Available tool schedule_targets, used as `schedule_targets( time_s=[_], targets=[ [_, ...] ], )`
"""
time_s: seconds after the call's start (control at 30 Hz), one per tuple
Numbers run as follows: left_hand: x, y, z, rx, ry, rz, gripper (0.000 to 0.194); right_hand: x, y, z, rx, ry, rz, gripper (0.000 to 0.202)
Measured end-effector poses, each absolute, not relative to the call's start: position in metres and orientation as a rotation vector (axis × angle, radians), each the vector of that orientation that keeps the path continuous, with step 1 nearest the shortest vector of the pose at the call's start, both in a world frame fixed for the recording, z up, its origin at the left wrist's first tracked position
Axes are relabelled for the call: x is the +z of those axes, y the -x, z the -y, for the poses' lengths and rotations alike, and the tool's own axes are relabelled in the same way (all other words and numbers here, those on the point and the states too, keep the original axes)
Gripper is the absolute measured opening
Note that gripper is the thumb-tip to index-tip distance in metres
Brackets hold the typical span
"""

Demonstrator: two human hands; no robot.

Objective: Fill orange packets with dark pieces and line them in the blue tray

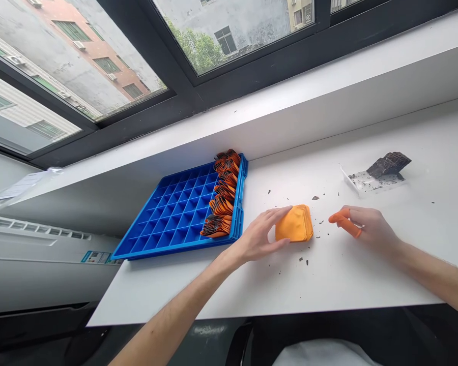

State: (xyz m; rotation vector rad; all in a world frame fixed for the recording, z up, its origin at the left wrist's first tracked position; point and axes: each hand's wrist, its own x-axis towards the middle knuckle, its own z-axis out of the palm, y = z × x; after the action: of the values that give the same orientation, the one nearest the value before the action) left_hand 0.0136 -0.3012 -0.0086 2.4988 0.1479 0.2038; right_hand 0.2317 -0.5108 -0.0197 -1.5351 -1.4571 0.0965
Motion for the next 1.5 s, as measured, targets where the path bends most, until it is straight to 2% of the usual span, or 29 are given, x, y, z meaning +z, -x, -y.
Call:
schedule_targets(
  time_s=[0.13, 0.3, 0.63, 0.73, 0.8, 1.03, 1.13, 1.2, 1.33, 1.5],
  targets=[
    [-0.012, -0.016, 0.302, 0.264, -2.581, -0.147, 0.074, -0.021, -0.233, 0.511, 0.097, 1.534, 1.466, 0.036],
    [-0.016, -0.020, 0.307, 0.307, -2.693, -0.065, 0.085, -0.020, -0.233, 0.511, 0.096, 1.551, 1.467, 0.036],
    [-0.005, -0.020, 0.307, 0.242, -2.608, -0.101, 0.071, -0.021, -0.234, 0.511, 0.075, 1.546, 1.480, 0.036],
    [-0.008, -0.021, 0.305, 0.289, -2.608, -0.087, 0.050, -0.020, -0.233, 0.511, 0.067, 1.545, 1.485, 0.034],
    [-0.012, -0.021, 0.304, 0.416, -2.640, -0.043, 0.031, -0.020, -0.233, 0.511, 0.059, 1.543, 1.490, 0.033],
    [0.004, -0.029, 0.300, 1.207, -2.668, 0.128, 0.018, -0.019, -0.234, 0.512, -0.002, 1.513, 1.513, 0.023],
    [0.017, -0.038, 0.308, 1.377, -2.557, 0.104, 0.013, -0.012, -0.226, 0.510, 0.006, 1.504, 1.537, 0.025],
    [0.021, -0.046, 0.319, 1.349, -2.449, 0.060, 0.010, -0.005, -0.217, 0.504, 0.089, 1.510, 1.521, 0.037],
    [0.013, -0.058, 0.338, 1.118, -2.026, -0.123, 0.014, 0.005, -0.205, 0.485, 0.350, 1.490, 1.394, 0.036],
    [-0.007, -0.057, 0.347, 0.851, -1.469, -0.370, 0.041, 0.005, -0.201, 0.473, 0.395, 1.483, 1.262, 0.033]
  ],
)
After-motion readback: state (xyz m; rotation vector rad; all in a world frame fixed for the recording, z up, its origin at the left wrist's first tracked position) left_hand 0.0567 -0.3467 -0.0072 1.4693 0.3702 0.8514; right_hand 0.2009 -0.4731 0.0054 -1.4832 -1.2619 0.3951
